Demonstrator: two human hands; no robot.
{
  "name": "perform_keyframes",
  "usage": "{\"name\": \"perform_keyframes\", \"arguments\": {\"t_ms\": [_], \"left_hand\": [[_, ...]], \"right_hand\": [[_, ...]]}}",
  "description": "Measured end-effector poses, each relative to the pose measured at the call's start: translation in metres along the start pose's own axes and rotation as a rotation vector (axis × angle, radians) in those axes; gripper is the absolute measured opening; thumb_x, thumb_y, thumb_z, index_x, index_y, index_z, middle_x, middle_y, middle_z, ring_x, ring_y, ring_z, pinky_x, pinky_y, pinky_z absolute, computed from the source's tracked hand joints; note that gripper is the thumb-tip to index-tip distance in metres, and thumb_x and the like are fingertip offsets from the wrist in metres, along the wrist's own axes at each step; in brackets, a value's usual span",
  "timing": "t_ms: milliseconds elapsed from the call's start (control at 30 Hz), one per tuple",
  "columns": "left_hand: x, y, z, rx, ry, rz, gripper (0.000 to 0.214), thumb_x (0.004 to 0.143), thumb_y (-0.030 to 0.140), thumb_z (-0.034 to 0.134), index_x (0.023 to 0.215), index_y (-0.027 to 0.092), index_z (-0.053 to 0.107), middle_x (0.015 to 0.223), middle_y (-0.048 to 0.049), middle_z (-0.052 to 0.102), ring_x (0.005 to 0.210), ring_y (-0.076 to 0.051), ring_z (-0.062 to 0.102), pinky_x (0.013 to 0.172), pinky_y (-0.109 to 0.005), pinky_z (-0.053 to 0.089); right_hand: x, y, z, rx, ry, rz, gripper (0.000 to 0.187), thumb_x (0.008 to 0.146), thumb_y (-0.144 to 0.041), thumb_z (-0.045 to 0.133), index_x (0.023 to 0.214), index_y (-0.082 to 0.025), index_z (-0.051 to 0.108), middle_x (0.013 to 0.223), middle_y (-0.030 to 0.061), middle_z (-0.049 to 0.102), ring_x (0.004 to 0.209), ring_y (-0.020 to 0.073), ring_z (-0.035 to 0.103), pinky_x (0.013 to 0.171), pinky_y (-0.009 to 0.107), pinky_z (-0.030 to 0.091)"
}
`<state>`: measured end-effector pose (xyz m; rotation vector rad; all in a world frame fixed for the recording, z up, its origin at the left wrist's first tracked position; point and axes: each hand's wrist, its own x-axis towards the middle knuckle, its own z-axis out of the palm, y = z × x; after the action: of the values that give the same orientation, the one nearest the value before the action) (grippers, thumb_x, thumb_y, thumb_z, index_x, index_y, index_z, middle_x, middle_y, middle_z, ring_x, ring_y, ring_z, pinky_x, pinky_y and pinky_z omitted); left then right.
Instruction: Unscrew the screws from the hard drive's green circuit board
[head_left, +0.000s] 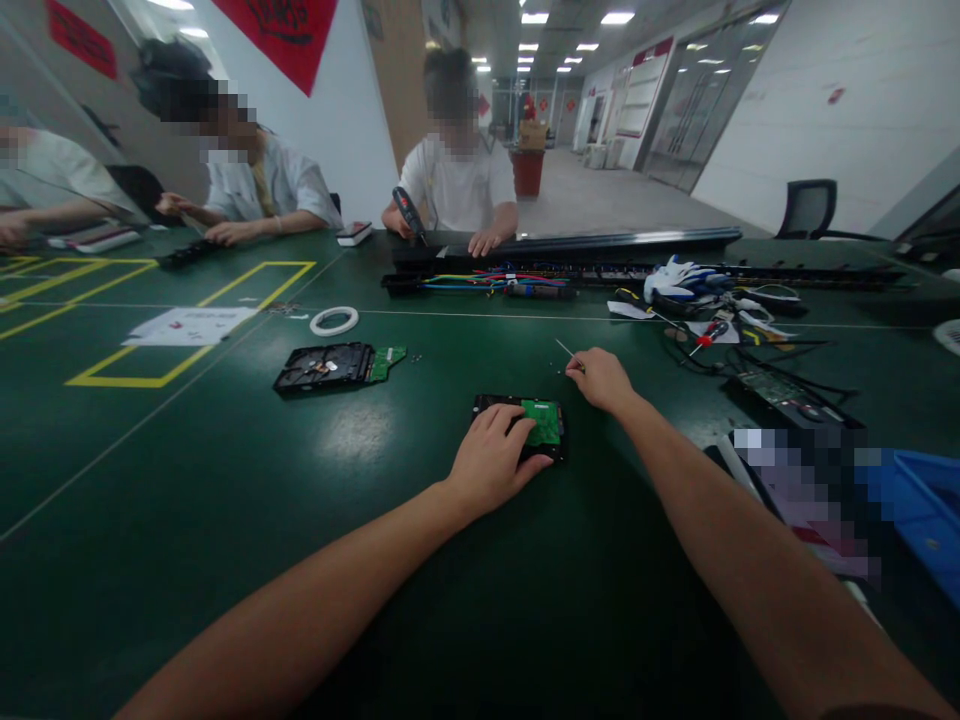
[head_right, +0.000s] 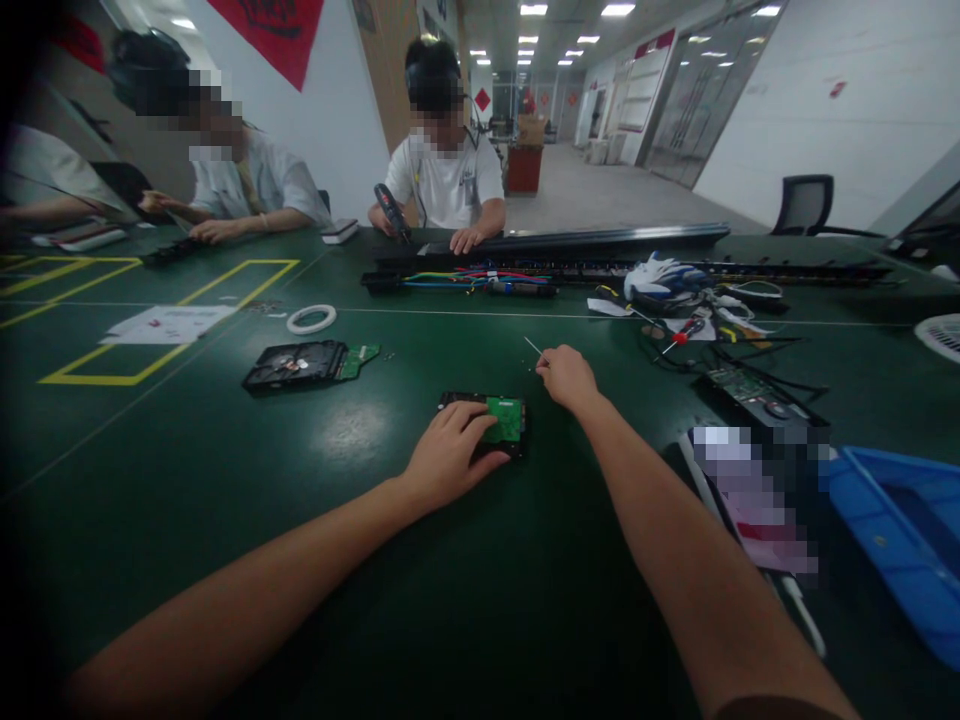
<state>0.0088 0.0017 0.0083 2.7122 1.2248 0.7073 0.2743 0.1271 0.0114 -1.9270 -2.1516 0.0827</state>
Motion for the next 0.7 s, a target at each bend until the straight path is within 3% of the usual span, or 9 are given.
{"name": "perform_keyframes", "arguments": {"t_ms": [233,433,700], "left_hand": [[0.000,-0.001,0.003,-0.008,-0.001,-0.001,0.049,0.102,0.055,0.061,0.134,0.018,0.062,0.140,-0.0155,0.061,0.132,-0.035,0.056,0.112,-0.054,0.050],[0.000,-0.001,0.001,-0.015,0.002,-0.006,0.050,0.101,0.055,0.062,0.133,0.017,0.062,0.139,-0.0161,0.061,0.132,-0.035,0.056,0.112,-0.054,0.050],[0.000,-0.001,0.002,-0.026,0.019,-0.001,0.052,0.100,0.055,0.063,0.134,0.015,0.061,0.137,-0.0165,0.062,0.130,-0.034,0.057,0.112,-0.053,0.050]], "right_hand": [[-0.004,0.003,0.001,-0.016,-0.019,0.035,0.018,0.102,-0.027,0.063,0.104,-0.016,0.076,0.113,0.0150,0.069,0.100,0.0243,0.067,0.088,0.034,0.049],[-0.001,0.008,-0.004,0.000,-0.018,0.006,0.019,0.099,-0.035,0.068,0.101,-0.018,0.077,0.107,0.0113,0.074,0.099,0.0236,0.068,0.088,0.033,0.050],[-0.004,0.018,-0.007,0.010,-0.017,-0.033,0.015,0.097,-0.030,0.069,0.105,-0.022,0.079,0.105,0.0060,0.079,0.099,0.0224,0.070,0.091,0.033,0.050]]}}
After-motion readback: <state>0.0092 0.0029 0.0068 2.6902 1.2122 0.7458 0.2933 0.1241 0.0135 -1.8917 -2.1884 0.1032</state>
